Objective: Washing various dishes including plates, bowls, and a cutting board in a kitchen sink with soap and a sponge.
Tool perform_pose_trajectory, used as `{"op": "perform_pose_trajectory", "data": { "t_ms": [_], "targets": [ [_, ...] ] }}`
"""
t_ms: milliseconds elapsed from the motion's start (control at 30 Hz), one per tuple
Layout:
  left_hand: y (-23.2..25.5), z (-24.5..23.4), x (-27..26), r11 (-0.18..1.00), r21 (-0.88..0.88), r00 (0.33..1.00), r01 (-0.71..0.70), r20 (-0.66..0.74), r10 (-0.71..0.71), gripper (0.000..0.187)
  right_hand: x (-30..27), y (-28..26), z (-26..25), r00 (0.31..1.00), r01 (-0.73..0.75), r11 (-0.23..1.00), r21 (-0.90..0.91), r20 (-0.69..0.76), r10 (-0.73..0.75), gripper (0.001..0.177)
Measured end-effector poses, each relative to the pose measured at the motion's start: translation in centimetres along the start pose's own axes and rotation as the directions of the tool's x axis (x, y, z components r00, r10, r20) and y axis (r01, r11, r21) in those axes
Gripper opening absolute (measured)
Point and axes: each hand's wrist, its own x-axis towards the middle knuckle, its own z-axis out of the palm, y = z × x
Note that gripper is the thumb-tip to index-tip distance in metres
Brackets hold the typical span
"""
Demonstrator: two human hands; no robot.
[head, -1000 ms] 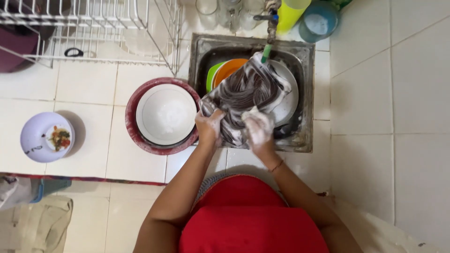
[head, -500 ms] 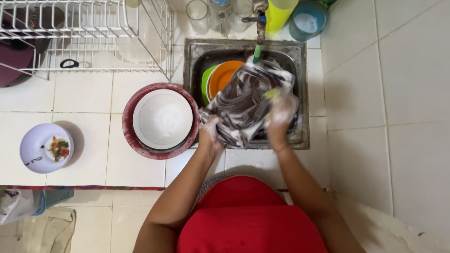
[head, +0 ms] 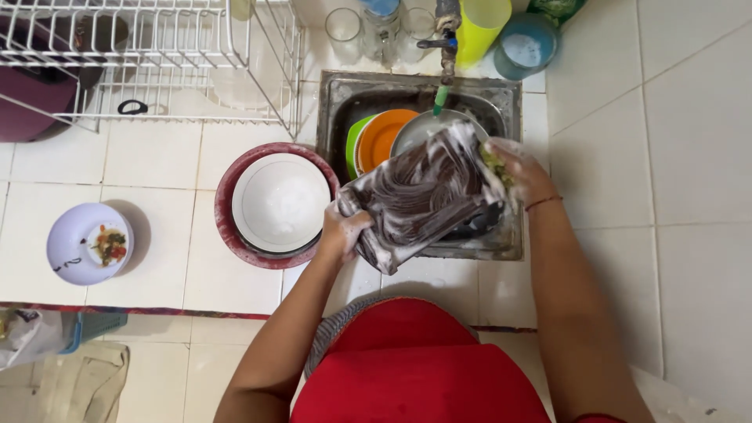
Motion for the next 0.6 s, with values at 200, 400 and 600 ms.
{"op": "perform_pose_trajectory", "data": {
  "t_ms": [200, 400, 600],
  "targets": [
    [0.1, 2.8, -1.0, 0.939, 0.207, 0.956, -0.276, 0.165, 0.244, 0.042, -1.8, -4.8, 4.2, 0.851, 0.359, 0.613, -0.704, -0.023, -0.525, 0.022],
    [0.4, 4.5, -0.2, 0.925, 0.195, 0.941, -0.327, 0.161, 0.299, 0.034, -9.1, -8.5, 12.9, 0.67, 0.64, 0.613, -0.463, -0.054, -0.74, 0.032],
    [1.0, 4.5, -1.8, 0.868, 0.293, 0.908, -0.402, 0.249, 0.336, 0.035, -4.9, -5.6, 8.9, 0.701, 0.576, 0.623, -0.529, -0.074, -0.71, 0.032]
  ]
}}
